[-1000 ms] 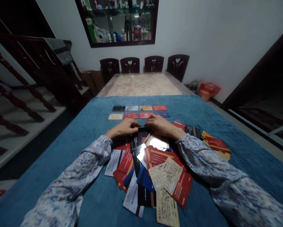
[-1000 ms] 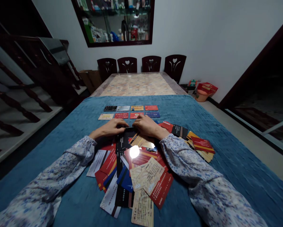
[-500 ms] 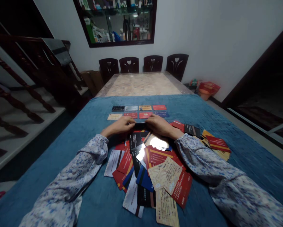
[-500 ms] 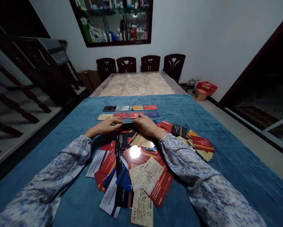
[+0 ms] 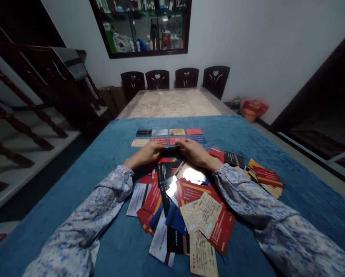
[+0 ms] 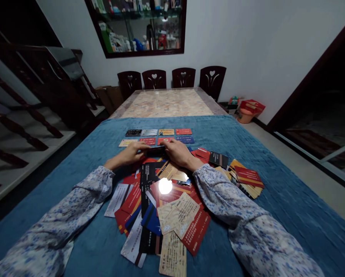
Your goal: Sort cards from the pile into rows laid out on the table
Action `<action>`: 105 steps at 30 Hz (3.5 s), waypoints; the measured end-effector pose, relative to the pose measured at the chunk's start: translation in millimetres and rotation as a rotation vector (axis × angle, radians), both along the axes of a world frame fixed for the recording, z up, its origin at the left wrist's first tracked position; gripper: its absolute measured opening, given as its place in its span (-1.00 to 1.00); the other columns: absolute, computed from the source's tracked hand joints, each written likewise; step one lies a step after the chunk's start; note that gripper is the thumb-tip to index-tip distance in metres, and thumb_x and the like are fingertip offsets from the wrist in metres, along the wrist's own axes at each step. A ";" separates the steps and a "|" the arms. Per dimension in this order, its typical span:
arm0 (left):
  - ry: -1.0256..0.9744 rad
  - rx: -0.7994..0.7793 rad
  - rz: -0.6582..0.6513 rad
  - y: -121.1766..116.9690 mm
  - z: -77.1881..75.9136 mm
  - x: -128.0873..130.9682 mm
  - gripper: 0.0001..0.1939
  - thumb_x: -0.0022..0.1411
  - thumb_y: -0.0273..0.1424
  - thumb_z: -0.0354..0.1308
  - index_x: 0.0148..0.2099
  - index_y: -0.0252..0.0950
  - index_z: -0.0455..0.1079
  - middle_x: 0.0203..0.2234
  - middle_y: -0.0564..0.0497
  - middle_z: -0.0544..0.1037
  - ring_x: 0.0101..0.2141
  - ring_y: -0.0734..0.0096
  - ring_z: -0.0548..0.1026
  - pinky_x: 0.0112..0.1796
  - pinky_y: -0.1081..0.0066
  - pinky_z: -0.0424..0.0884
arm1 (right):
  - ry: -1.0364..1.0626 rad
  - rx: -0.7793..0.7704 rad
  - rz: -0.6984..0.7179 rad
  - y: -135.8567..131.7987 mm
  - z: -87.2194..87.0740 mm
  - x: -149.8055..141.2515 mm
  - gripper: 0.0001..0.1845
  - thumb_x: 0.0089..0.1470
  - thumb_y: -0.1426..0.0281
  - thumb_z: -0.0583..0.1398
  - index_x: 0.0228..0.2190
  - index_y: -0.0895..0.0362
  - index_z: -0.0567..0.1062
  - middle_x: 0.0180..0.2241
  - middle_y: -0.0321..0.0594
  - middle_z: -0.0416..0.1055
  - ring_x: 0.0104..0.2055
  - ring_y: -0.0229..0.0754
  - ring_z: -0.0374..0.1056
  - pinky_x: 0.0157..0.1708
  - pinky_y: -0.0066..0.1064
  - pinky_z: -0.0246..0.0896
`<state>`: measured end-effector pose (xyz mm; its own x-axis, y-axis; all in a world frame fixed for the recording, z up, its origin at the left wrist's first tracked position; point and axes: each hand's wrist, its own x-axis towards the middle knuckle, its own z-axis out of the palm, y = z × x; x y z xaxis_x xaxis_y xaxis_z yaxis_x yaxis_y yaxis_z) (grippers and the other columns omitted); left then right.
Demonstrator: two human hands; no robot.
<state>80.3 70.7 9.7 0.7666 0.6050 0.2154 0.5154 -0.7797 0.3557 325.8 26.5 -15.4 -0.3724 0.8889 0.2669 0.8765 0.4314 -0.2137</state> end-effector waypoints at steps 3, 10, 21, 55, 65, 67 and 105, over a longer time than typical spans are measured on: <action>-0.033 0.010 0.014 -1.9 -1.7 1.3 -0.55 0.08 -0.65 0.02 -0.06 -0.32 0.60 -0.21 -0.10 0.65 -0.20 0.27 0.56 -0.10 0.32 0.47 | -0.002 0.018 -0.003 -0.9 -0.1 -1.1 -0.54 0.29 0.50 0.10 0.19 0.07 0.40 -0.09 -0.07 0.49 -0.09 -0.12 0.39 -0.14 -0.39 0.18; -0.131 0.011 0.008 -4.3 -6.9 1.8 -0.55 0.14 -0.62 0.06 0.04 -0.26 0.53 -0.09 -0.08 0.65 -0.08 0.23 0.59 -0.03 0.28 0.48 | -0.016 0.021 -0.010 -2.6 0.8 -2.2 -0.60 0.29 0.50 0.09 0.12 0.08 0.43 -0.08 -0.05 0.50 -0.12 -0.12 0.39 -0.16 -0.39 0.16; -0.171 0.029 0.139 -5.6 -12.8 3.0 -0.77 0.16 -0.56 0.05 -0.13 -0.29 0.39 -0.29 -0.02 0.59 -0.27 0.32 0.53 -0.21 0.39 0.41 | -0.023 0.030 -0.047 -3.4 -0.4 -4.2 -0.67 0.31 0.49 0.06 0.07 0.15 0.42 -0.10 -0.02 0.52 -0.13 -0.09 0.41 -0.21 -0.39 0.14; -0.133 0.066 0.203 -3.9 -33.4 7.6 -0.56 0.15 -0.60 0.07 0.09 -0.29 0.25 -0.32 -0.07 0.55 -0.30 0.17 0.57 -0.24 0.30 0.44 | -0.041 -0.038 -0.071 -1.4 3.3 -12.4 -0.46 0.18 0.54 0.13 0.20 0.19 0.30 0.02 0.07 0.55 -0.01 0.07 0.50 -0.16 -0.29 0.25; -0.179 0.051 0.194 -3.6 -30.6 8.3 -0.56 0.15 -0.62 0.05 0.10 -0.31 0.25 -0.26 -0.08 0.56 -0.26 0.20 0.56 -0.19 0.29 0.44 | 0.022 0.043 -0.014 1.4 -0.2 -9.7 -0.37 0.07 0.59 0.14 0.20 0.24 0.33 0.09 0.12 0.50 0.09 0.07 0.43 0.00 -0.18 0.30; -0.177 0.048 0.194 -4.1 -30.3 8.1 -0.55 0.16 -0.61 0.06 0.11 -0.31 0.25 -0.26 -0.07 0.56 -0.26 0.21 0.56 -0.19 0.29 0.45 | 0.039 0.050 0.004 3.3 -2.2 -8.4 -0.39 0.09 0.58 0.13 0.20 0.23 0.34 0.08 0.11 0.51 0.08 0.06 0.44 0.01 -0.16 0.32; -0.107 0.131 0.135 0.3 -22.4 3.0 -0.50 0.16 -0.54 0.14 0.17 -0.34 0.28 -0.04 -0.21 0.51 0.01 0.05 0.45 0.06 0.06 0.43 | 0.070 0.174 0.088 7.1 -5.0 -0.2 -0.45 0.06 0.48 0.32 0.10 0.21 0.40 0.01 0.06 0.41 0.05 0.06 0.29 0.03 -0.07 0.32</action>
<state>83.4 71.0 -12.8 0.6494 0.6618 0.3746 0.5829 -0.7495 0.3137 325.6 33.6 -20.4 -0.4213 0.7922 0.4416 0.8195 0.5411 -0.1887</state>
